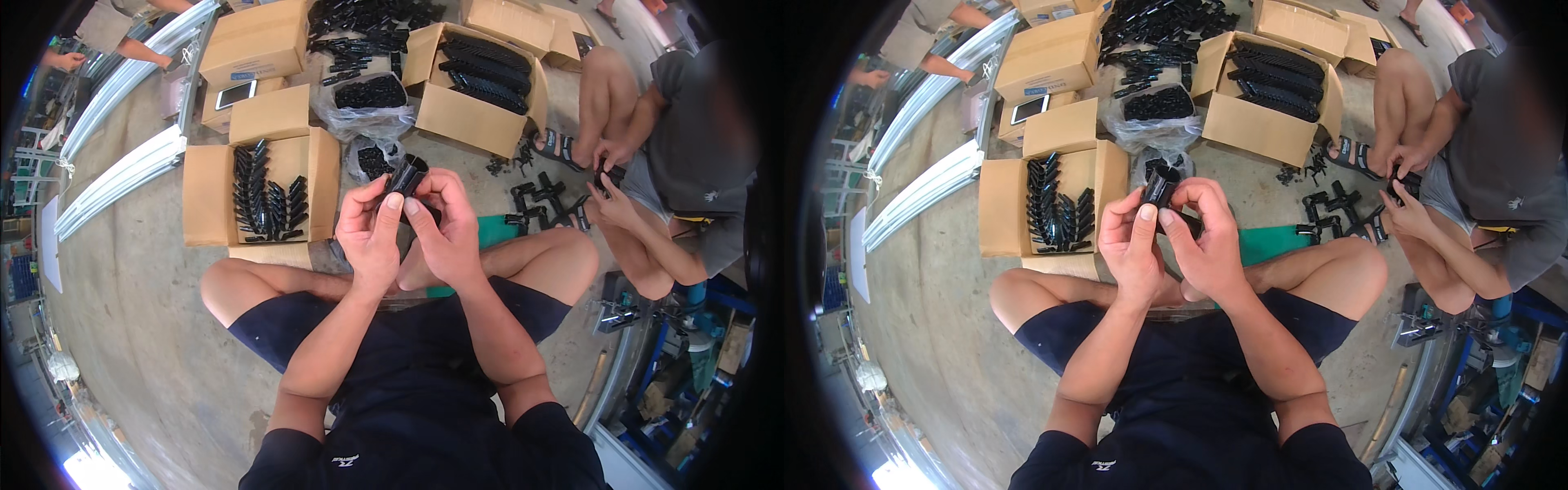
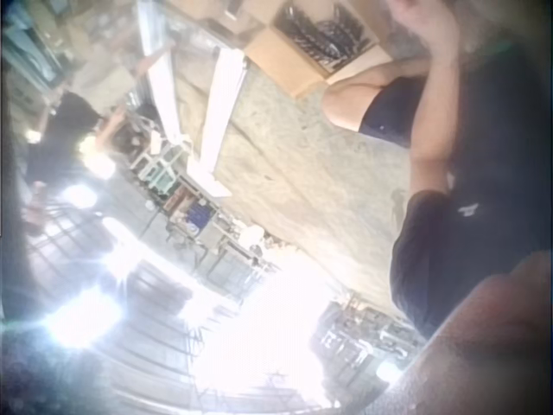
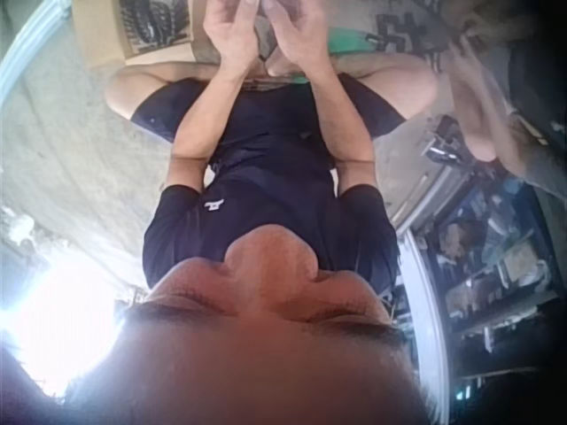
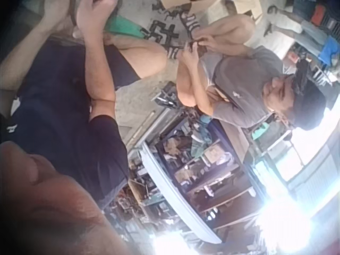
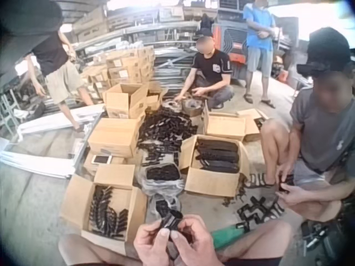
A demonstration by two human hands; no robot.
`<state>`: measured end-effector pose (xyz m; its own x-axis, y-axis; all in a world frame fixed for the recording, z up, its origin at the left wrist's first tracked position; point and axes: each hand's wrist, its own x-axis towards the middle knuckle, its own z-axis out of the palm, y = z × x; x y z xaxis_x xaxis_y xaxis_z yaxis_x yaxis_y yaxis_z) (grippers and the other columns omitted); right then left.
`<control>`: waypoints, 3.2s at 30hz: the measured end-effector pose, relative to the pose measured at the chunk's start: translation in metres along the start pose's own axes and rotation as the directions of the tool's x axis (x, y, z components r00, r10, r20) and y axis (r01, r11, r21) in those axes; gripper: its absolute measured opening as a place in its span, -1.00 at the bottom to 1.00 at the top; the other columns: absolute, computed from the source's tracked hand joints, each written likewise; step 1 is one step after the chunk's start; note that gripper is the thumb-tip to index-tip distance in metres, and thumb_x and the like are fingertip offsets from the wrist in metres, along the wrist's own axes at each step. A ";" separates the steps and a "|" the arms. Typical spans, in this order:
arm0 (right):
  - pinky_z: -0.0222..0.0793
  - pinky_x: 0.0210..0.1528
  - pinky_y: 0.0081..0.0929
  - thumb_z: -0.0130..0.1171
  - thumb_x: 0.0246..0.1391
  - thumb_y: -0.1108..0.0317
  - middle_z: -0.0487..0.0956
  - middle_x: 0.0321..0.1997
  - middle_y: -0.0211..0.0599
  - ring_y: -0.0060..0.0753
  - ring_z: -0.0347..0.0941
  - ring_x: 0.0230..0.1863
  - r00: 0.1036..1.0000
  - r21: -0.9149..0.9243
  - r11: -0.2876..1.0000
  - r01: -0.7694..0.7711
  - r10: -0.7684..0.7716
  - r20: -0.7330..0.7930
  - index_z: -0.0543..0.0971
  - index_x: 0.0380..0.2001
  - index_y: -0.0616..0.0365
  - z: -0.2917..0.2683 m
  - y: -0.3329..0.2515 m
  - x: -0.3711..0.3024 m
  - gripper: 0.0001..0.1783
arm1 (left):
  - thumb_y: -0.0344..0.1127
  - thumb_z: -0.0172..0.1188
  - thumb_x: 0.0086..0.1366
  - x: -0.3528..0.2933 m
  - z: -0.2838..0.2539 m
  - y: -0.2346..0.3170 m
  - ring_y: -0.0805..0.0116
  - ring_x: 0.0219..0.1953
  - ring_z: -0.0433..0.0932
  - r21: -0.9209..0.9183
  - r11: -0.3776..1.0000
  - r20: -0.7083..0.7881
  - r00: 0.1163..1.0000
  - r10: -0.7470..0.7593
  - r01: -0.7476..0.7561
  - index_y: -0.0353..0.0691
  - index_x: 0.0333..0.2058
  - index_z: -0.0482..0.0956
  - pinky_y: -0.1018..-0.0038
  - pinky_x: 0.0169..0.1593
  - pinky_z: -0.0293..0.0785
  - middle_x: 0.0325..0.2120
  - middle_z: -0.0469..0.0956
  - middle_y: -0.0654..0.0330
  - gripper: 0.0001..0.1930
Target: The person sits on the floor and assembles small black plastic components by hand. They pick up individual parts from open cardboard boxes, fit them together, and place the assembled units into a pile on the floor.
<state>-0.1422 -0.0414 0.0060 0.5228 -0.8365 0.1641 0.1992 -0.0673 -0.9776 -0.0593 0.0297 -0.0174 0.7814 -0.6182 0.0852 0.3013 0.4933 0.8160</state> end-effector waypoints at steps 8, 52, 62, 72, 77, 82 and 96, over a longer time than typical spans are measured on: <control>0.44 0.11 -0.46 0.19 0.25 0.57 0.50 0.02 -0.18 -0.36 0.53 0.01 0.996 0.060 0.997 -0.045 0.041 0.074 0.56 -0.22 0.27 -0.007 0.002 0.005 -0.95 | -0.54 0.24 0.42 0.000 -0.004 0.004 0.45 0.03 0.59 0.043 0.999 0.020 1.000 0.001 -0.001 -0.38 0.05 0.52 0.51 0.16 0.50 -0.01 0.63 0.10 -0.74; 0.42 -0.14 -0.44 0.02 0.46 0.24 0.58 -0.33 -0.41 -0.59 0.45 -0.27 0.906 0.018 0.938 -0.345 0.338 -0.254 0.55 -0.18 0.25 0.011 0.074 -0.022 -0.73 | -0.51 0.29 0.39 -0.001 -0.019 -0.023 0.55 -0.13 0.62 0.366 0.928 0.023 0.996 -0.081 0.067 -0.37 0.06 0.58 0.58 -0.01 0.57 -0.09 0.67 0.17 -0.72; 0.56 -0.09 -0.56 0.10 0.43 0.41 0.58 -0.19 -0.42 -0.66 0.50 -0.18 0.947 0.312 0.918 -0.246 0.296 -0.123 0.52 -0.10 0.25 0.008 0.059 -0.022 -0.88 | -0.52 0.26 0.41 -0.002 -0.018 -0.021 0.52 -0.09 0.61 0.251 0.962 -0.015 0.994 -0.105 0.105 -0.41 0.04 0.57 0.58 0.02 0.55 -0.10 0.66 0.14 -0.74; 0.53 -0.17 -0.56 -0.03 0.51 0.25 0.56 -0.21 -0.42 -0.66 0.50 -0.17 0.943 0.186 0.932 -0.311 0.327 -0.061 0.51 -0.14 0.15 -0.004 0.074 -0.024 -0.78 | -0.50 0.27 0.42 -0.010 -0.015 -0.018 0.53 -0.08 0.60 0.267 0.961 0.001 0.997 -0.080 0.077 -0.40 0.04 0.57 0.57 0.04 0.54 -0.09 0.66 0.16 -0.75; 0.55 -0.17 -0.52 0.06 0.47 0.32 0.58 -0.16 -0.46 -0.61 0.54 -0.19 0.940 0.357 0.878 -0.318 0.342 -0.004 0.50 -0.10 0.13 0.003 0.037 -0.023 -0.87 | -0.49 0.24 0.43 -0.005 -0.009 -0.003 0.55 -0.18 0.62 0.199 0.966 -0.036 0.986 -0.161 0.164 -0.37 0.03 0.56 0.58 -0.17 0.66 -0.11 0.66 0.15 -0.76; 0.59 -0.13 -0.51 0.07 0.45 0.39 0.58 -0.18 -0.43 -0.63 0.54 -0.17 0.939 0.360 0.879 -0.313 0.344 -0.023 0.49 -0.10 0.17 0.000 0.038 -0.021 -0.90 | -0.52 0.23 0.43 -0.006 -0.010 -0.010 0.53 -0.13 0.62 0.177 0.966 -0.006 0.982 -0.189 0.187 -0.38 0.04 0.55 0.58 -0.09 0.63 -0.08 0.65 0.14 -0.76; 0.57 -0.16 -0.51 0.07 0.46 0.30 0.58 -0.16 -0.41 -0.63 0.52 -0.15 0.929 0.347 0.865 -0.362 0.364 0.062 0.52 -0.12 0.17 -0.014 0.064 -0.020 -0.84 | -0.47 0.26 0.43 -0.003 -0.017 -0.015 0.61 -0.24 0.61 0.271 0.959 0.028 0.995 -0.097 0.086 -0.32 0.04 0.57 0.66 -0.28 0.60 -0.11 0.66 0.19 -0.75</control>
<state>-0.1518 -0.0366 -0.0619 0.6099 -0.7682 -0.1948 0.2705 0.4328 -0.8600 -0.0568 0.0345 -0.0394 0.7330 -0.6799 0.0210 0.2082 0.2536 0.9446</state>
